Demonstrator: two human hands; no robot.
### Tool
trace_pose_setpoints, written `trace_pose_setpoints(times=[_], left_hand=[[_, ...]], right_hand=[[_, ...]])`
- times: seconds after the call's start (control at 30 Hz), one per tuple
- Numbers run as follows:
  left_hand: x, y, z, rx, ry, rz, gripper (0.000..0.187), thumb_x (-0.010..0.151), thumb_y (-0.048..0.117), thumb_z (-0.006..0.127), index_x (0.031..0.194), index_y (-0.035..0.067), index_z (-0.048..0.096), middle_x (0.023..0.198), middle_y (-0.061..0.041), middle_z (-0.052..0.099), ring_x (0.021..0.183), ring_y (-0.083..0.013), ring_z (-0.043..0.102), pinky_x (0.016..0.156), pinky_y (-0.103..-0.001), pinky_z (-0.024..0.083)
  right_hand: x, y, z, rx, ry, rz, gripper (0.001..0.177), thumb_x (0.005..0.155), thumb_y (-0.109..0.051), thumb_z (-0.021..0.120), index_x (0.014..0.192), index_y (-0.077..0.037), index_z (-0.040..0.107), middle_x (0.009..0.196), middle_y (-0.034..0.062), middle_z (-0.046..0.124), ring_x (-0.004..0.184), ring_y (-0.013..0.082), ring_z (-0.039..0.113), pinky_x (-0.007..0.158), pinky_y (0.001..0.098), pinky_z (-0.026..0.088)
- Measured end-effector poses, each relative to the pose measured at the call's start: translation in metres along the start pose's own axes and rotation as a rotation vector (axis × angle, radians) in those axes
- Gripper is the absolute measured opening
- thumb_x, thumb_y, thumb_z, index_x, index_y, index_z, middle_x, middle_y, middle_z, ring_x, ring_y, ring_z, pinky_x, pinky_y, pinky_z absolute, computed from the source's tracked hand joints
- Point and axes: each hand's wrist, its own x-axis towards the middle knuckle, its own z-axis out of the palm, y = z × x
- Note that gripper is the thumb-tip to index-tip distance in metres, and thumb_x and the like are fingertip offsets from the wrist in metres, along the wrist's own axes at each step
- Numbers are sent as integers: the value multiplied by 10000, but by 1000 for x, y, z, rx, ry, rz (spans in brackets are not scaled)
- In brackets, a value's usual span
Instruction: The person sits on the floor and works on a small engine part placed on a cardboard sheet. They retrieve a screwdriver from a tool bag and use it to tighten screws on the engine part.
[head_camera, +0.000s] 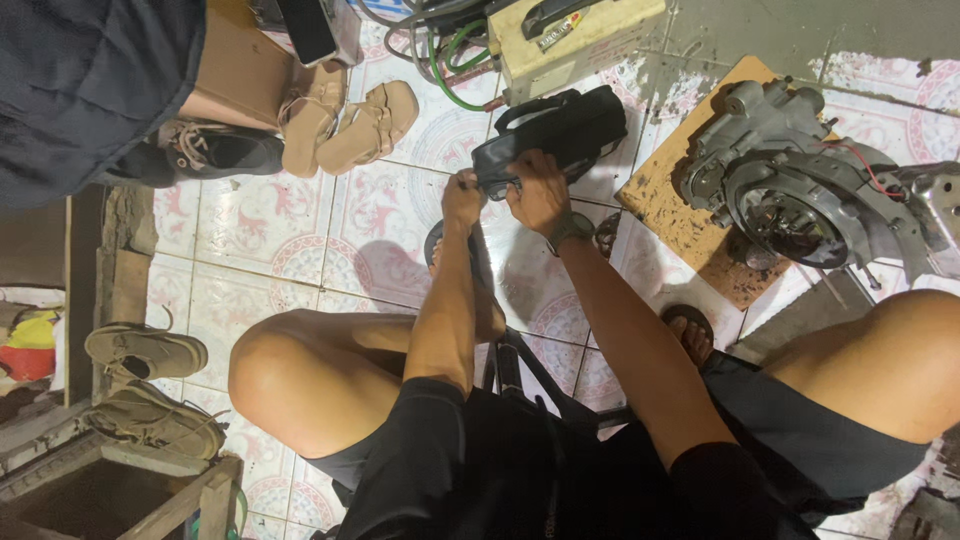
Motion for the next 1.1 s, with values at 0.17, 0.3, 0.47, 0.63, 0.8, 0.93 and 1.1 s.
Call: trace_pose_setpoints(times=[0.17,0.3,0.47,0.63,0.8,0.93,1.1], left_hand=[[20,-15,3,-12,174,-23,257,871,349,608,1012,140,660,979,-89,675,985,-288,653,797,-383,546],[0,6,0,-127,291,59,168,848,208,642,893,50,678,895,-156,692,935,-318,666,751,-384,543],[-15,20,-5,-131,258,92,176,833,210,648,892,50,693,856,-161,677,886,-303,662,726,-389,535],[-41,47,-20,-73,194,65,258,820,269,647,878,22,691,884,-199,673,968,-366,640,813,-451,515],[-59,56,-28,-64,131,-3,311,813,318,657,918,28,694,902,-188,677,972,-356,645,824,-426,516],[-45,44,-22,-93,120,-1,332,825,305,656,944,-4,674,903,-187,669,960,-329,646,807,-413,516],[-56,52,-31,-61,78,133,282,858,237,531,991,51,695,979,-172,678,1013,-351,633,858,-447,507]], right_hand=[[2,-3,-2,13,-20,36,232,721,-211,665,942,-173,606,983,41,486,910,266,555,670,436,518],[5,-8,-2,-42,-33,72,219,738,-265,668,922,-197,570,959,27,461,905,265,541,657,442,501],[18,-18,-7,-143,-39,19,256,729,-326,696,905,-185,574,908,53,480,870,284,554,627,459,485],[24,-19,18,-127,-24,-46,270,685,-283,718,876,-190,552,856,43,474,839,280,550,641,471,463],[27,-18,32,-156,-51,-83,288,658,-275,737,867,-173,569,885,45,499,846,276,560,680,468,455],[32,-25,33,-178,-51,-98,137,821,-272,610,876,-155,565,870,44,486,819,261,551,674,443,448],[38,-32,42,-361,-2,-123,59,892,-250,524,901,-201,493,787,-24,438,774,138,479,785,322,350]])
